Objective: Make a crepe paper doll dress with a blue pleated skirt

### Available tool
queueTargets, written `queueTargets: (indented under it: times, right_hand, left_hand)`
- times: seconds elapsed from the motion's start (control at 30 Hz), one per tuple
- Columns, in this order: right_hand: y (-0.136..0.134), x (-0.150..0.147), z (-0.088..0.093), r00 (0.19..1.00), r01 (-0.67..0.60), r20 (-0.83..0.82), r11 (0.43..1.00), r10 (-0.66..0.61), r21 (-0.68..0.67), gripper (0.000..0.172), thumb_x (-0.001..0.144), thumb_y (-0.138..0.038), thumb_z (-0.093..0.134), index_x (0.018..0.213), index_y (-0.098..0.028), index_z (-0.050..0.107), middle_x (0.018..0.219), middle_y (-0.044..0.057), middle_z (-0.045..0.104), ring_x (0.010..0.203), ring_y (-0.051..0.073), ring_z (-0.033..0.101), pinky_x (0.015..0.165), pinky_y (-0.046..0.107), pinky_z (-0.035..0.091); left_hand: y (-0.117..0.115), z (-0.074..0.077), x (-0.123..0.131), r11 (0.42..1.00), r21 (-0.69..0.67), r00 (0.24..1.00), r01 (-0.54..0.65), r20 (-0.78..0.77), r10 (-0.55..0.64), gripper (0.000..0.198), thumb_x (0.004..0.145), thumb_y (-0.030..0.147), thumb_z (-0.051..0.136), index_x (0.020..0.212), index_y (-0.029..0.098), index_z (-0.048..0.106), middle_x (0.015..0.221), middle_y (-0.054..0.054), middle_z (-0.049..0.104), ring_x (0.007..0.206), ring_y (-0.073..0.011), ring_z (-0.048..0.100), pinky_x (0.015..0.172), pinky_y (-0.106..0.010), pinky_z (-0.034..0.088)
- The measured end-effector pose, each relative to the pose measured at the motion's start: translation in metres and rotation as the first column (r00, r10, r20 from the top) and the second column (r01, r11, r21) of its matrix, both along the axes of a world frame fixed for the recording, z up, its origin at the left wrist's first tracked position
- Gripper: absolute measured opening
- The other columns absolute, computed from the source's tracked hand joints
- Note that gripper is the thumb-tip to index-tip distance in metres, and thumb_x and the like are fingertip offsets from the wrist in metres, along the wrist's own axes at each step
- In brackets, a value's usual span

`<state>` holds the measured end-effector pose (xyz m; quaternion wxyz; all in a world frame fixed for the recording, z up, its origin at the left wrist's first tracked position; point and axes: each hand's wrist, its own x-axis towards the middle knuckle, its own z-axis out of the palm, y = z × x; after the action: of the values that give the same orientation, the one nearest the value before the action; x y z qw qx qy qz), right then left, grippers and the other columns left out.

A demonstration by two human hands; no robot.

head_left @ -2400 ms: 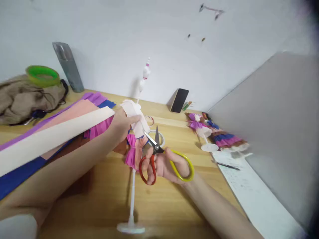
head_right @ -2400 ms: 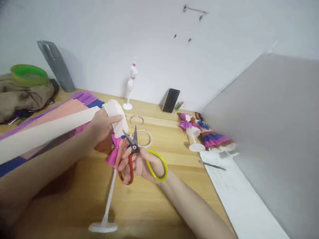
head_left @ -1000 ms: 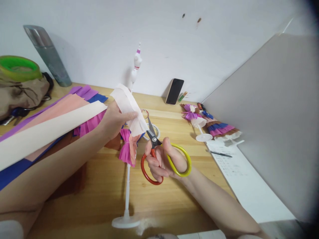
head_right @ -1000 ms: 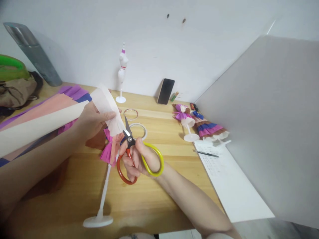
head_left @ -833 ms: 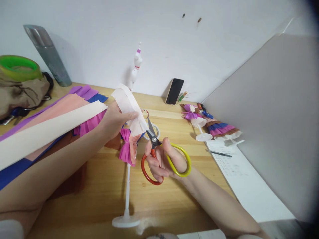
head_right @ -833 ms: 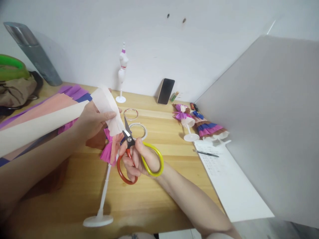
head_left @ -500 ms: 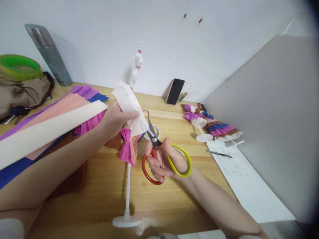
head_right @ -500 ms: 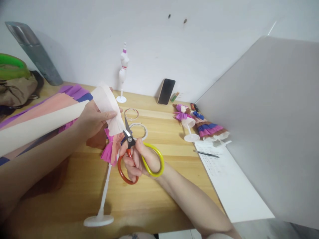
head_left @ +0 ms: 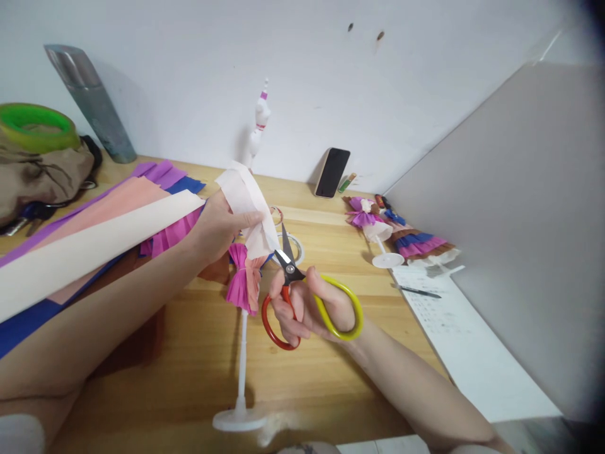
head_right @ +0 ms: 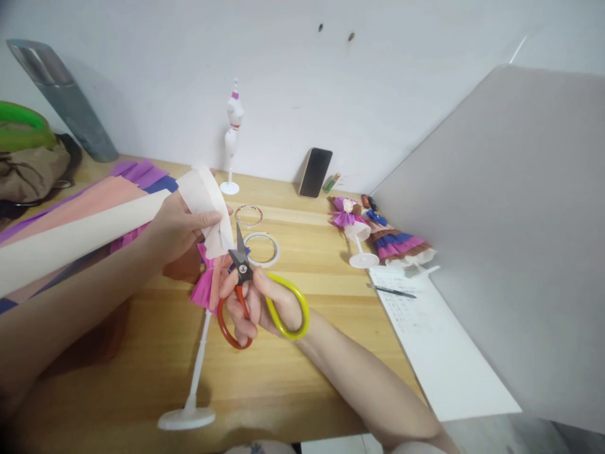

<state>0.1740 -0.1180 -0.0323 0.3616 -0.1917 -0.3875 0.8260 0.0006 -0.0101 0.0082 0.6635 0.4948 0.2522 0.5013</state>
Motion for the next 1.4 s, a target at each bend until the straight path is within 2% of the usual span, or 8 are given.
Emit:
queueTargets:
  times: [0.13, 0.3, 0.57, 0.77, 1.13, 1.4]
  right_hand:
    - [-0.0008, 0.0008, 0.0006, 1.0, -0.002, -0.014, 1.0, 0.002, 0.016, 0.049, 0.09, -0.063, 0.048, 0.097, -0.016, 0.062, 0.068, -0.003, 0.052, 0.042, 0.006, 0.043, 0.047, 0.026, 0.047]
    - [-0.0006, 0.0018, -0.0009, 1.0, -0.006, -0.002, 1.0, 0.006, 0.006, 0.05, 0.091, -0.062, 0.047, 0.1, -0.015, 0.062, 0.067, -0.004, 0.052, 0.043, 0.006, 0.044, 0.047, 0.026, 0.048]
    - [-0.0012, -0.0006, -0.0036, 1.0, 0.007, 0.0, 1.0, -0.007, -0.009, 0.053, 0.089, -0.066, 0.048, 0.1, -0.015, 0.061, 0.068, -0.005, 0.051, 0.04, 0.005, 0.043, 0.045, 0.025, 0.048]
    - [-0.0019, 0.0006, -0.0032, 1.0, 0.023, 0.022, 1.0, -0.022, -0.02, 0.054, 0.088, -0.067, 0.048, 0.097, -0.016, 0.059, 0.066, -0.006, 0.049, 0.038, 0.004, 0.04, 0.043, 0.024, 0.048]
    - [-0.0022, 0.0003, -0.0009, 0.999, 0.019, 0.034, 1.0, -0.018, -0.024, 0.053, 0.087, -0.068, 0.049, 0.098, -0.017, 0.06, 0.066, -0.006, 0.048, 0.037, 0.002, 0.036, 0.04, 0.021, 0.046]
    - [-0.0036, 0.0005, -0.0012, 0.999, 0.032, 0.015, 0.999, -0.032, -0.041, 0.051, 0.087, -0.067, 0.05, 0.097, -0.018, 0.06, 0.064, -0.008, 0.047, 0.034, 0.001, 0.032, 0.039, 0.019, 0.044]
  left_hand:
    - [0.0042, -0.0004, -0.0021, 0.999, -0.012, 0.999, -0.044, -0.001, 0.044, 0.05, 0.054, 0.015, 0.083, 0.097, 0.019, 0.058, 0.072, 0.001, 0.069, 0.068, -0.0165, 0.067, 0.061, -0.025, 0.055]
    - [0.0068, -0.0007, -0.0049, 0.999, -0.014, 0.999, -0.047, -0.016, 0.047, 0.048, 0.056, 0.015, 0.083, 0.097, 0.018, 0.058, 0.076, 0.0, 0.069, 0.066, -0.0149, 0.064, 0.059, -0.024, 0.054]
    - [0.0069, -0.0015, -0.0037, 0.999, -0.039, 1.0, -0.026, 0.015, 0.027, 0.062, 0.052, 0.014, 0.085, 0.108, 0.018, 0.058, 0.073, 0.001, 0.07, 0.068, -0.0168, 0.067, 0.061, -0.026, 0.054]
    - [0.009, -0.0037, -0.0043, 1.0, -0.025, 1.0, -0.015, -0.004, 0.015, 0.059, 0.053, 0.016, 0.085, 0.106, 0.016, 0.058, 0.076, -0.002, 0.071, 0.075, -0.0221, 0.07, 0.063, -0.028, 0.055]
    - [0.0072, -0.0023, -0.0047, 0.998, 0.001, 0.998, -0.061, 0.002, 0.061, 0.07, 0.053, 0.015, 0.084, 0.118, 0.017, 0.056, 0.079, 0.0, 0.071, 0.074, -0.0187, 0.068, 0.067, -0.028, 0.055]
    - [0.0067, -0.0026, -0.0051, 0.997, 0.023, 0.997, -0.079, -0.012, 0.079, 0.075, 0.055, 0.015, 0.084, 0.124, 0.018, 0.054, 0.081, 0.0, 0.07, 0.081, -0.0214, 0.069, 0.069, -0.028, 0.055]
